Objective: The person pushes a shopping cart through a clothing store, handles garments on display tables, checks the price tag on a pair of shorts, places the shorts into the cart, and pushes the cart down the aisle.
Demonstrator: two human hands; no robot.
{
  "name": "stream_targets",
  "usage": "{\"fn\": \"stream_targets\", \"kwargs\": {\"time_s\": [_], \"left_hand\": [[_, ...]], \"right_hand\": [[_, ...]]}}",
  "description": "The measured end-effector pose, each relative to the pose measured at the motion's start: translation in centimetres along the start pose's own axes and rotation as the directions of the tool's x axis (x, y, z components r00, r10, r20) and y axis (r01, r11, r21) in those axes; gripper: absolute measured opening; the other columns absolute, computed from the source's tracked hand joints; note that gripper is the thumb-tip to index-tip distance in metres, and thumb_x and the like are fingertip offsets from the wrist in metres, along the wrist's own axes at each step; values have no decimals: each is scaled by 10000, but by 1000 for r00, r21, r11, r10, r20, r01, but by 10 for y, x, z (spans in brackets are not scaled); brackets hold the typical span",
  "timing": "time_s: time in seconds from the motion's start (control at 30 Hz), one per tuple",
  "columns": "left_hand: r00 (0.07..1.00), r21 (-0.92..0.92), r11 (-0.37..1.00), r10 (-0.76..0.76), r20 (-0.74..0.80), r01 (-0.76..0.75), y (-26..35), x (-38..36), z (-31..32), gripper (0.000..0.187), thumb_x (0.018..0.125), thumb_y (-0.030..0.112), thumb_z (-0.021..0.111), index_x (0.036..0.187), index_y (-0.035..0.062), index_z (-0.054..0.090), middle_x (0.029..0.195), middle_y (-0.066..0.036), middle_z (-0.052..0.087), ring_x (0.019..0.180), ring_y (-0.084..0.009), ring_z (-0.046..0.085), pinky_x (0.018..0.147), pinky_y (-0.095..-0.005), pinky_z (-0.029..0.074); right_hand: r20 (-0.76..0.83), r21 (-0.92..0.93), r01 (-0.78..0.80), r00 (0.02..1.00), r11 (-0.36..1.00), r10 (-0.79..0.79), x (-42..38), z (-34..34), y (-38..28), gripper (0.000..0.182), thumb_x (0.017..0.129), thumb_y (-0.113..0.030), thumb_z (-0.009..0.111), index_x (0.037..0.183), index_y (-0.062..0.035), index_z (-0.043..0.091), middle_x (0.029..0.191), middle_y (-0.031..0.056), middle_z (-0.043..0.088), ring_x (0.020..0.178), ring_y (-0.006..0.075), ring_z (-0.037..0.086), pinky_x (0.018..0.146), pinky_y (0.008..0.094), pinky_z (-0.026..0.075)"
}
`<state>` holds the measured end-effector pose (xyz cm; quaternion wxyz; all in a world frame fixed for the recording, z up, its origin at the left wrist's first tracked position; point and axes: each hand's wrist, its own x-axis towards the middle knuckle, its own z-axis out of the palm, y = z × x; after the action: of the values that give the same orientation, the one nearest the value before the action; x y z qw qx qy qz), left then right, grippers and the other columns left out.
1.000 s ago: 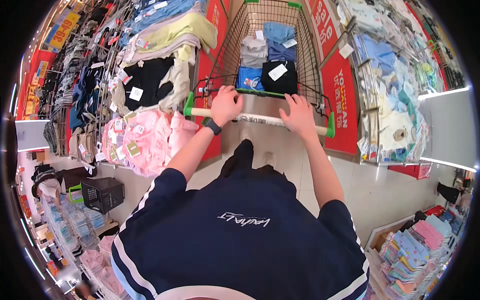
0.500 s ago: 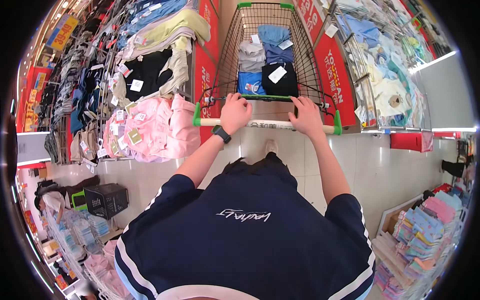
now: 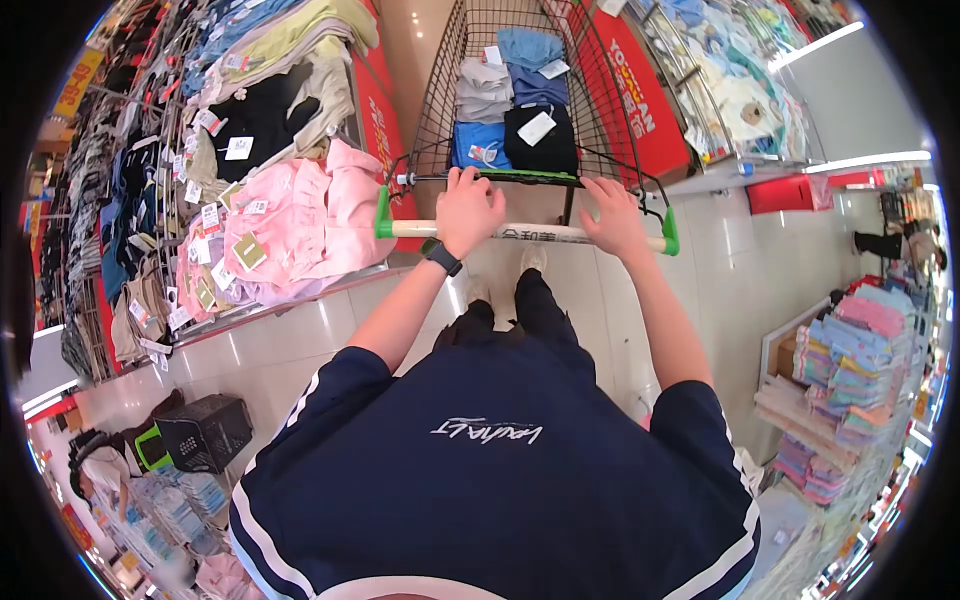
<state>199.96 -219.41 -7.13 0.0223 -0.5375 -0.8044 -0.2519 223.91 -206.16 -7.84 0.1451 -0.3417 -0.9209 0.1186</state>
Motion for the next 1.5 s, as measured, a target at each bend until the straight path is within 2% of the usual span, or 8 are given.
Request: {"fn": "stream_targets", "kwargs": {"time_s": [0.23,0.47,0.57,0.83,0.97,1.17,1.27,1.5], "left_hand": [[993,-108,992,77,92,-67,-2,-60,-9,254,828,280,627,824,33,689,1147,-149,626,1176,-347,512,811,-497,513],[940,0,952,303,-157,-307,19,-135,-37,235,881,254,637,768,51,673,944,-131,699,877,-352,646,736,-453,511],[957,110,980,136,256,-169,24,-170,-53,346,913,308,600,671,69,663,687,-132,662,662,-364,642,634,-481,507],[879,86,952,235,416,-295,29,-213,-44,465,955,334,473,642,58,679,612,-192,632,563,-409,625,561,-508,502],[716,42,972,141,683,-232,13,-207,-51,413,936,351,499,791,19,696,830,-242,683,805,-394,671,685,-485,529],[756,-43,766,641,128,-642,-19,-201,-33,478,890,411,600,1212,58,621,1291,-167,571,1275,-330,469,1062,-509,351],[740,-44,838,503,447,-544,-68,-198,1,588,890,434,600,1349,73,527,1372,-158,511,1321,-335,416,1087,-616,255],[615,-132,769,590,524,-626,-101,-201,-6,601,881,426,614,1350,60,525,1306,-155,560,1257,-337,473,1071,-609,278]], "right_hand": [[-24,57,-94,995,994,95,-76,4,-27,546,818,-253,656,1333,-102,554,1295,102,572,1262,284,495,1054,452,377],[-46,185,-206,975,961,218,-145,6,-12,526,828,-245,652,1320,-86,553,1341,123,557,1287,275,492,1023,431,436],[-26,167,-262,963,951,270,-184,0,-14,531,845,-254,646,1332,-72,538,1360,122,544,1303,267,482,977,421,485],[-4,147,-369,927,918,374,-257,0,-37,552,870,-279,622,1370,-71,513,1410,100,515,1357,255,430,1027,434,445],[-23,141,-426,901,894,433,-278,22,-63,548,864,-265,615,1368,-75,515,1409,101,516,1356,251,430,1036,432,437],[-94,162,-511,844,844,529,-296,74,-114,505,844,-220,618,1318,-64,546,1388,104,529,1330,261,455,1031,425,441],[-160,171,-533,815,829,557,-300,107,-137,504,819,-201,629,1304,-82,559,1342,112,550,1286,279,493,1011,430,453],[-210,217,-614,730,759,650,-320,146,-188,502,801,-209,650,1285,-101,574,1309,136,566,1233,306,533,1007,435,465]]}}
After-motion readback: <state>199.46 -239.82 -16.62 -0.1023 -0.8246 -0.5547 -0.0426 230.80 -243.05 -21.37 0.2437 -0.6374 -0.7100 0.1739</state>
